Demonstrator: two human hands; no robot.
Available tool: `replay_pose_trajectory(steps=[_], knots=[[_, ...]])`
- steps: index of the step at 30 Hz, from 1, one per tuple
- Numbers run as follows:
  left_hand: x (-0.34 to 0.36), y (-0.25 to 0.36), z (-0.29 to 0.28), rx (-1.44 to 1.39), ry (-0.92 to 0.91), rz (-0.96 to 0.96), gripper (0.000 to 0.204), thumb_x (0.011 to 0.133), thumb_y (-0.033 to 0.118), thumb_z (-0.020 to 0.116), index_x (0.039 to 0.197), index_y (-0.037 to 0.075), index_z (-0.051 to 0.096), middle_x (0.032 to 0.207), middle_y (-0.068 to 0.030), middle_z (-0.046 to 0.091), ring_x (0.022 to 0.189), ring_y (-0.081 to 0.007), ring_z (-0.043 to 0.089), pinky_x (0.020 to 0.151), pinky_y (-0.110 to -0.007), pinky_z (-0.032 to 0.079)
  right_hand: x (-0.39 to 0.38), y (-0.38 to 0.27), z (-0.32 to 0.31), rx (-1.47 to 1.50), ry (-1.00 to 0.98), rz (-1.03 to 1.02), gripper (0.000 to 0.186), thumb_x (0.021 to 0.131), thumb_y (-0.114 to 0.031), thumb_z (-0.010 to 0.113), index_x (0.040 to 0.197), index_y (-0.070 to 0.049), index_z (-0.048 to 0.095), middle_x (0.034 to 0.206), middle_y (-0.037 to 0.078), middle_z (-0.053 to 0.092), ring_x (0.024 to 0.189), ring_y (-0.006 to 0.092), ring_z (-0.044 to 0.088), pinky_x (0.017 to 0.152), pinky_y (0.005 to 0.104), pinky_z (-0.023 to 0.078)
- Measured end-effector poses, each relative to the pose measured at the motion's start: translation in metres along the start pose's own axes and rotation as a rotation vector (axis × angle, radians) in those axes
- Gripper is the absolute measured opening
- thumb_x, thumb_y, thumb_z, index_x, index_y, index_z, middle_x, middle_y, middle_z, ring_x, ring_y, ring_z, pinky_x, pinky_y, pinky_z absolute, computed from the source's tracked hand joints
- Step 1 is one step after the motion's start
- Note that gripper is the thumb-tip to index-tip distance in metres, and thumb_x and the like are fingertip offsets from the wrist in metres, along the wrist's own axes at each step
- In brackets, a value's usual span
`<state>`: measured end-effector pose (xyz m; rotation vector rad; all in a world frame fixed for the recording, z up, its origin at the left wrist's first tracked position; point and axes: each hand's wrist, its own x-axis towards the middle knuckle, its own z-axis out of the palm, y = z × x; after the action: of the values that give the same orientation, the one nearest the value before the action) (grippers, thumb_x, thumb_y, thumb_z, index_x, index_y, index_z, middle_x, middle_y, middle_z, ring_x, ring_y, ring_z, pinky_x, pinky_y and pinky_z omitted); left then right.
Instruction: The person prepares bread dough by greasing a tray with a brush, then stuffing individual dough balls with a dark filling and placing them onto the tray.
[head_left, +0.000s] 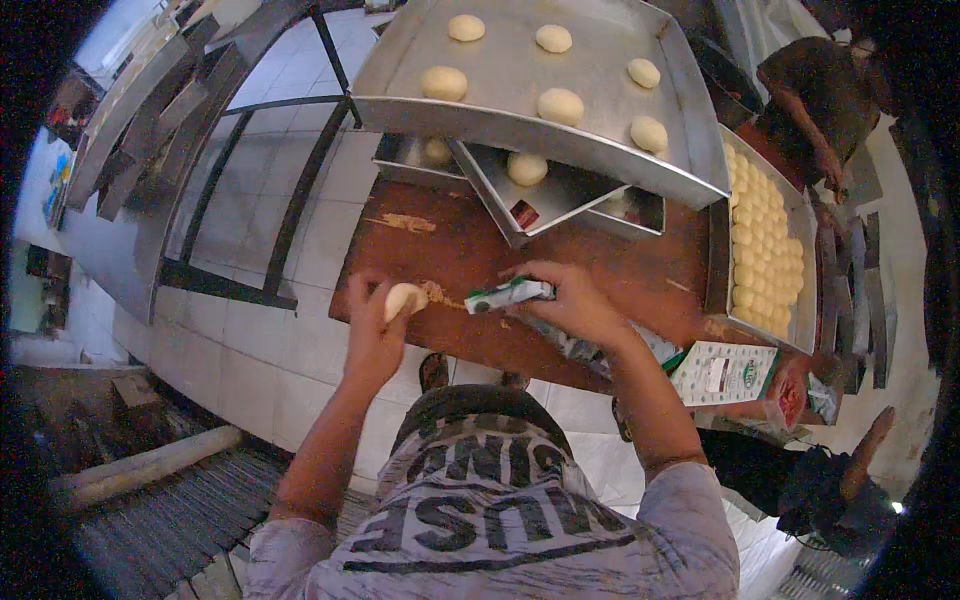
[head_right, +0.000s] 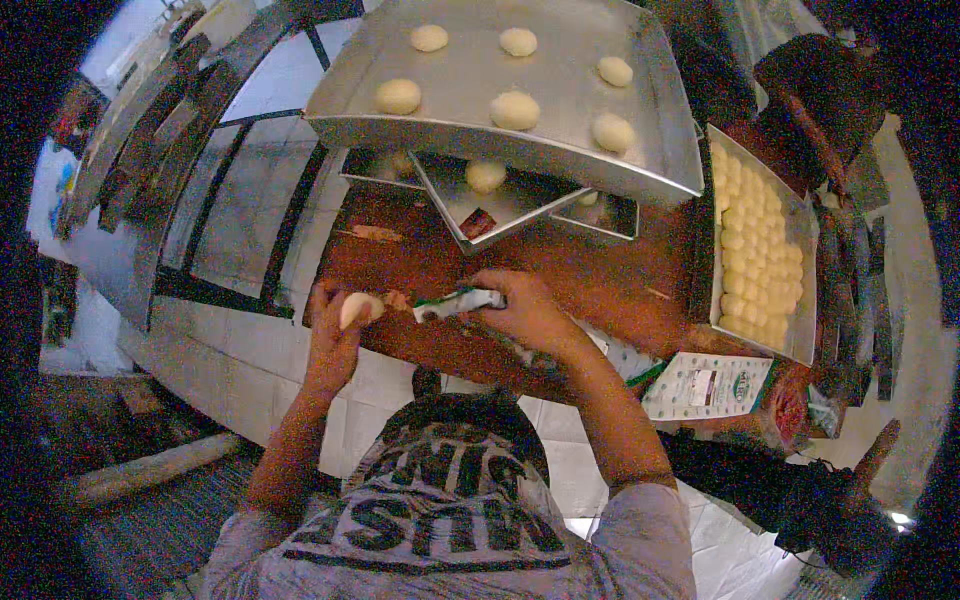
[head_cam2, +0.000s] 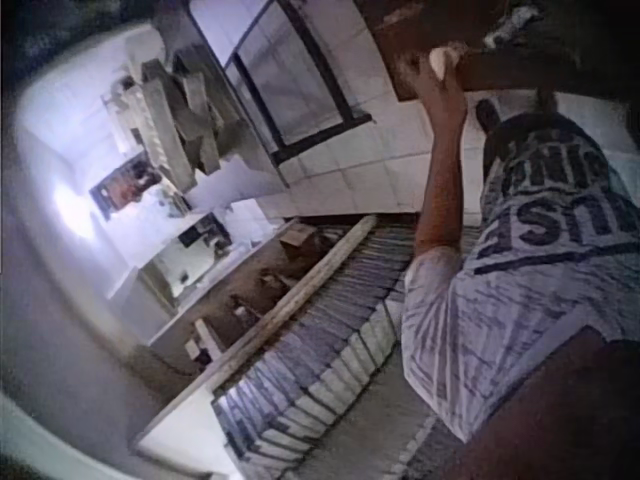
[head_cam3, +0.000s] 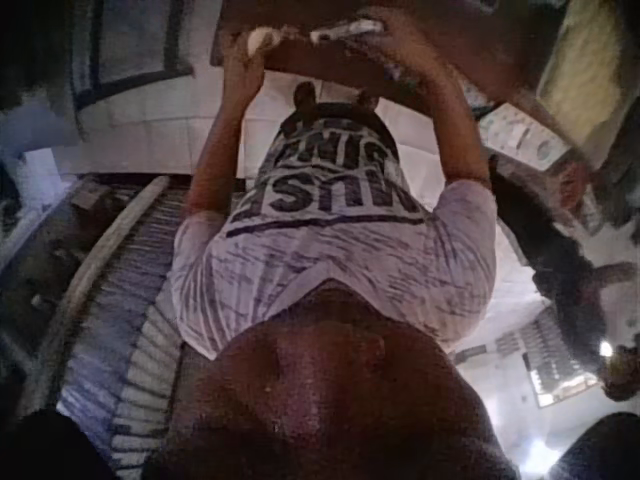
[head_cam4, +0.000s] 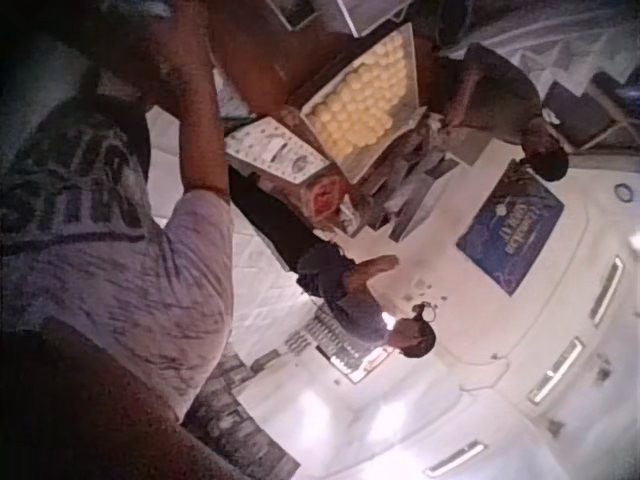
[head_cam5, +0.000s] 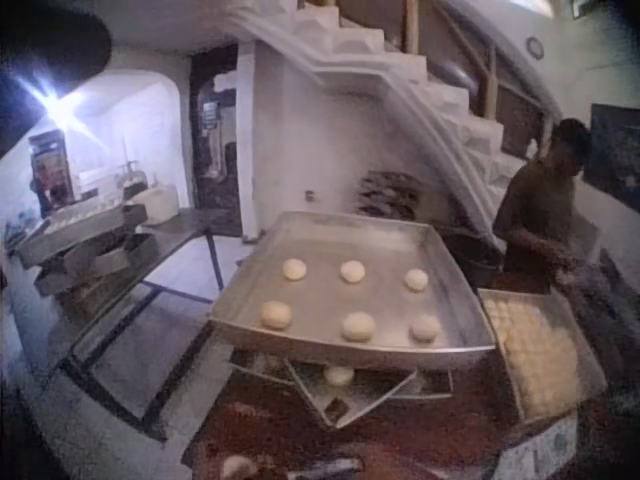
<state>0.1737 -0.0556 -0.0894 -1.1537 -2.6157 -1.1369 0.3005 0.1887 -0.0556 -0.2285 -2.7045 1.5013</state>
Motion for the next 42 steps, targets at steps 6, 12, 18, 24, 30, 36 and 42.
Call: replay_pose_trajectory(steps=[6,12,18,24,30,36,42], knots=[[0.0,0.054,0.064,-0.835,-0.109,-0.444,0.026,0.083,0.012,0.062,0.106,0.0,0.058,0.103,-0.0107,0.062,0.091,-0.0221,0.06,0.081,-0.032,0.047,-0.003,-0.01,-0.003,0.199,-0.211,0.099,0.029,0.08,-0.011,0.066,0.108,-0.006,0.057,0.096,0.003,0.06,0.093,0.0126,0.055,0.085,0.0265,0.043],[-0.002,0.042,0.023,-1.464,-0.112,-0.826,0.035,0.088,0.012,0.056,0.12,-0.002,0.05,0.112,-0.0107,0.057,0.102,-0.0199,0.056,0.087,-0.031,0.046,0.0,-0.007,-0.001,0.221,0.079,0.051,0.032,0.079,-0.018,0.068,0.107,-0.006,0.058,0.099,0.007,0.064,0.091,0.0154,0.059,0.079,0.029,0.046],[-0.005,0.036,0.046,-1.366,-0.249,-0.674,0.046,0.084,0.0,0.057,0.128,-0.001,0.045,0.118,-0.0077,0.053,0.11,-0.0163,0.051,0.095,-0.027,0.038,0.001,-0.003,0.018,-0.112,0.14,0.088,0.033,0.077,-0.022,0.07,0.104,-0.006,0.059,0.085,0.013,0.067,0.076,0.0258,0.066,0.068,0.0333,0.049],[-0.003,0.037,0.05,-1.438,-0.254,-0.667,0.053,0.08,-0.008,0.052,0.131,0.001,0.042,0.125,-0.0072,0.048,0.115,-0.0166,0.047,0.099,-0.029,0.037,0.003,-0.005,0.015,-0.136,0.198,0.023,0.031,0.077,-0.023,0.071,0.099,-0.004,0.061,0.084,0.014,0.066,0.074,0.0277,0.065,0.064,0.0346,0.048],[0.013,0.022,0.021,-1.528,-0.173,-0.634,0.068,0.071,-0.008,0.05,0.136,0.001,0.033,0.13,-0.0097,0.046,0.121,-0.0215,0.045,0.102,-0.032,0.035,0.007,-0.003,0.011,-0.22,0.07,0.093,0.034,0.074,-0.024,0.072,0.102,-0.006,0.063,0.091,0.014,0.066,0.084,0.0269,0.064,0.07,0.0348,0.048],[-0.003,0.051,-0.012,-1.502,-0.302,-0.337,0.076,0.074,-0.01,0.045,0.143,0.002,0.017,0.139,-0.0121,0.036,0.13,-0.0225,0.034,0.106,-0.034,0.029,0.005,-0.061,0.018,-0.22,0.278,-0.259,0.046,0.07,-0.027,0.074,0.111,-0.013,0.064,0.107,0.008,0.059,0.104,0.0294,0.05,0.086,0.0397,0.041],[0.009,0.093,-0.013,-0.751,-0.192,0.002,0.057,0.09,0.002,0.045,0.142,0.0,0.021,0.135,-0.0171,0.043,0.126,-0.0236,0.041,0.102,-0.031,0.032,0.0,-0.07,0.005,0.103,0.337,-0.327,0.042,0.068,-0.026,0.072,0.107,-0.013,0.066,0.096,0.007,0.06,0.093,0.0257,0.052,0.083,0.0368,0.042]])
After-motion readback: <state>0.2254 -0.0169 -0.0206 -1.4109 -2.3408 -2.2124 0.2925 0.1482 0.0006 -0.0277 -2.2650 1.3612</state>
